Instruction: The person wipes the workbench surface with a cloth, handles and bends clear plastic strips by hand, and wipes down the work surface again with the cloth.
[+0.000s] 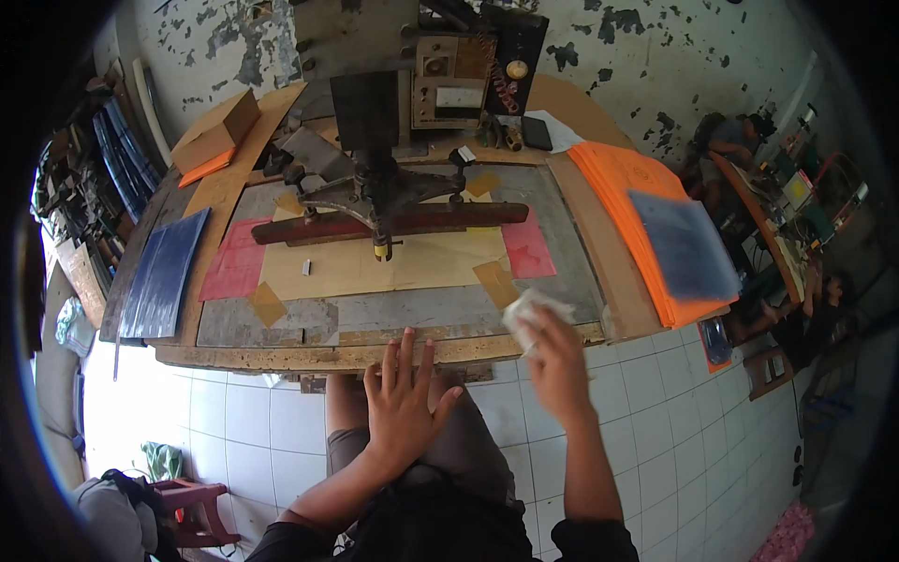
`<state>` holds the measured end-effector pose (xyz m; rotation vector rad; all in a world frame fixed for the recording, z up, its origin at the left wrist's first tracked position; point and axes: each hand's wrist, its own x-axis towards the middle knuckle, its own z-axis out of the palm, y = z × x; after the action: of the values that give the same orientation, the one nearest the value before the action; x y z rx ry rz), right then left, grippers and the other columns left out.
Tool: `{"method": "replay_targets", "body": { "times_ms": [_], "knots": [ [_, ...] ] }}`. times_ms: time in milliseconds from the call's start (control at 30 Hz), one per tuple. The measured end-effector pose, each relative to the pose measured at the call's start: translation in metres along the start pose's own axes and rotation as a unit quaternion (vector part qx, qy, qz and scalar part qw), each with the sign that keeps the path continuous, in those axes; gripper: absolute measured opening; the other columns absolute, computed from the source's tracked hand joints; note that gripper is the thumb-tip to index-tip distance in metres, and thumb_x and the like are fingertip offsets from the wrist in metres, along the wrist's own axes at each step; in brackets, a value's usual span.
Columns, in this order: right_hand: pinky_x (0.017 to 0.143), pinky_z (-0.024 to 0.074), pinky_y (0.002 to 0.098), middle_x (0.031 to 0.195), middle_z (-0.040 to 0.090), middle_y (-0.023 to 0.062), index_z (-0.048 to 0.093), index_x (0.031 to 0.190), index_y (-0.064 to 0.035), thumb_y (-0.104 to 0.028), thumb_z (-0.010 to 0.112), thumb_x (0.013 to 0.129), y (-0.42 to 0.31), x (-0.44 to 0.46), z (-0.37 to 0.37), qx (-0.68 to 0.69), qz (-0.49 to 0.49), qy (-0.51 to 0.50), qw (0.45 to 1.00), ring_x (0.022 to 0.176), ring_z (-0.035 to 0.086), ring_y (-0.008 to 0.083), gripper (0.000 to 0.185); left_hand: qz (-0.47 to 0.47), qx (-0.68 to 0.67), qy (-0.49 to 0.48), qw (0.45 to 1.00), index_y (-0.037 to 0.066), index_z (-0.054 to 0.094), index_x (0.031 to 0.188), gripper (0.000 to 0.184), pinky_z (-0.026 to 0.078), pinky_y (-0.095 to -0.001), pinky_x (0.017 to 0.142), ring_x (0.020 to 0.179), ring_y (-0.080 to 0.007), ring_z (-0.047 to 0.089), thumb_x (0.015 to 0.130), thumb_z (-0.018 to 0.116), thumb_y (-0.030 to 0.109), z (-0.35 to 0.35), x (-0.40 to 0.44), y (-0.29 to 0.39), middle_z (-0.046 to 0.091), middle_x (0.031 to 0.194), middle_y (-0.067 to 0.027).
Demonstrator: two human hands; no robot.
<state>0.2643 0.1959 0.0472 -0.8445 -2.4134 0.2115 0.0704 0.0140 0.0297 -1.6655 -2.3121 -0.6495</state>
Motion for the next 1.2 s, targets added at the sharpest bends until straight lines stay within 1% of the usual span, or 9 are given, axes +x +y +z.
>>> {"method": "replay_targets", "body": {
  "times_ms": [67, 200, 333, 500, 633, 700, 800, 1100, 1200],
  "knots": [
    [0.120, 0.0452, 0.0509, 0.153, 0.062, 0.0110, 0.071, 0.139, -0.0096, 0.004, 0.075, 0.085, -0.029, -0.006, 0.006, 0.017, -0.059, -0.022, 0.998, 0.143, 0.056, 0.0386, 0.055, -0.009, -0.004, -0.002, 1.000, 0.005, 0.058, 0.155, 0.074, 0.040, -0.0583, 0.111, 0.144, -0.0418, 0.050, 0.102, 0.064, 0.057, -0.001, -0.004, 0.002, 0.047, 0.167, -0.0233],
    [0.117, 0.0474, 0.0506, 0.150, 0.064, 0.0124, 0.074, 0.135, -0.0089, 0.001, 0.075, 0.088, -0.007, 0.012, 0.021, 0.024, -0.012, 0.037, 0.999, 0.138, 0.059, 0.0398, 0.048, -0.004, -0.025, -0.003, 1.000, 0.007, 0.061, 0.153, 0.070, 0.041, -0.0565, 0.109, 0.138, -0.0416, 0.052, 0.101, 0.067, 0.053, -0.006, -0.003, -0.003, 0.051, 0.161, -0.0228],
    [0.114, 0.0504, 0.0463, 0.150, 0.065, 0.0128, 0.074, 0.137, -0.0097, -0.006, 0.073, 0.097, 0.007, 0.045, 0.020, 0.062, 0.021, -0.018, 0.998, 0.137, 0.062, 0.0369, 0.040, 0.035, -0.077, -0.039, 0.996, 0.012, 0.067, 0.147, 0.057, 0.042, -0.0555, 0.111, 0.134, -0.0416, 0.054, 0.100, 0.071, 0.043, -0.016, 0.023, -0.028, 0.054, 0.158, -0.0216],
    [0.113, 0.0521, 0.0434, 0.152, 0.065, 0.0115, 0.073, 0.138, -0.0107, -0.011, 0.070, 0.104, 0.019, 0.082, 0.013, 0.082, 0.053, -0.068, 0.993, 0.137, 0.063, 0.0340, 0.035, 0.112, -0.113, -0.045, 0.986, 0.014, 0.070, 0.143, 0.049, 0.037, -0.0583, 0.122, 0.146, -0.0357, 0.051, 0.100, 0.071, 0.038, -0.011, 0.056, -0.095, 0.055, 0.161, -0.0139],
    [0.115, 0.0521, 0.0450, 0.153, 0.064, 0.0116, 0.073, 0.137, -0.0111, -0.005, 0.078, 0.090, -0.005, 0.068, 0.037, 0.022, -0.015, -0.023, 0.999, 0.139, 0.061, 0.0347, 0.047, 0.091, -0.089, -0.029, 0.991, 0.015, 0.067, 0.147, 0.051, 0.031, -0.0595, 0.128, 0.155, -0.0318, 0.045, 0.100, 0.070, 0.035, -0.008, 0.054, -0.092, 0.054, 0.164, -0.0081],
    [0.116, 0.0518, 0.0482, 0.152, 0.064, 0.0109, 0.073, 0.136, -0.0115, 0.000, 0.079, 0.083, -0.048, 0.047, 0.051, 0.075, -0.134, -0.021, 0.988, 0.138, 0.061, 0.0357, 0.055, 0.083, -0.090, -0.025, 0.992, 0.015, 0.067, 0.145, 0.052, 0.025, -0.0617, 0.131, 0.152, -0.0321, 0.047, 0.098, 0.072, 0.036, -0.008, 0.055, -0.092, 0.056, 0.159, -0.0081],
    [0.116, 0.0515, 0.0507, 0.149, 0.065, 0.0100, 0.074, 0.136, -0.0130, 0.001, 0.078, 0.083, -0.075, 0.031, 0.040, 0.115, -0.179, -0.058, 0.975, 0.135, 0.063, 0.0360, 0.055, 0.070, -0.086, -0.011, 0.994, 0.015, 0.070, 0.137, 0.049, 0.016, -0.0651, 0.134, 0.149, -0.0326, 0.049, 0.095, 0.074, 0.040, -0.009, 0.052, -0.090, 0.060, 0.152, -0.0065],
    [0.116, 0.0498, 0.0478, 0.152, 0.063, 0.0125, 0.073, 0.136, -0.0103, -0.002, 0.077, 0.090, 0.033, 0.028, 0.015, -0.033, 0.116, 0.063, 0.991, 0.136, 0.061, 0.0376, 0.047, 0.048, -0.060, 0.011, 0.997, 0.019, 0.072, 0.136, 0.050, 0.008, -0.0664, 0.135, 0.150, -0.0322, 0.048, 0.092, 0.076, 0.041, -0.009, 0.050, -0.082, 0.062, 0.151, -0.0036],
    [0.121, 0.0462, 0.0516, 0.152, 0.062, 0.0132, 0.072, 0.139, -0.0120, 0.002, 0.079, 0.083, -0.030, 0.010, 0.033, 0.054, -0.030, 0.018, 0.998, 0.141, 0.058, 0.0374, 0.058, 0.047, -0.055, 0.013, 0.997, 0.019, 0.072, 0.137, 0.050, 0.008, -0.0667, 0.135, 0.150, -0.0322, 0.048, 0.092, 0.076, 0.041, -0.010, 0.049, -0.083, 0.062, 0.151, -0.0036]
  ]
}}
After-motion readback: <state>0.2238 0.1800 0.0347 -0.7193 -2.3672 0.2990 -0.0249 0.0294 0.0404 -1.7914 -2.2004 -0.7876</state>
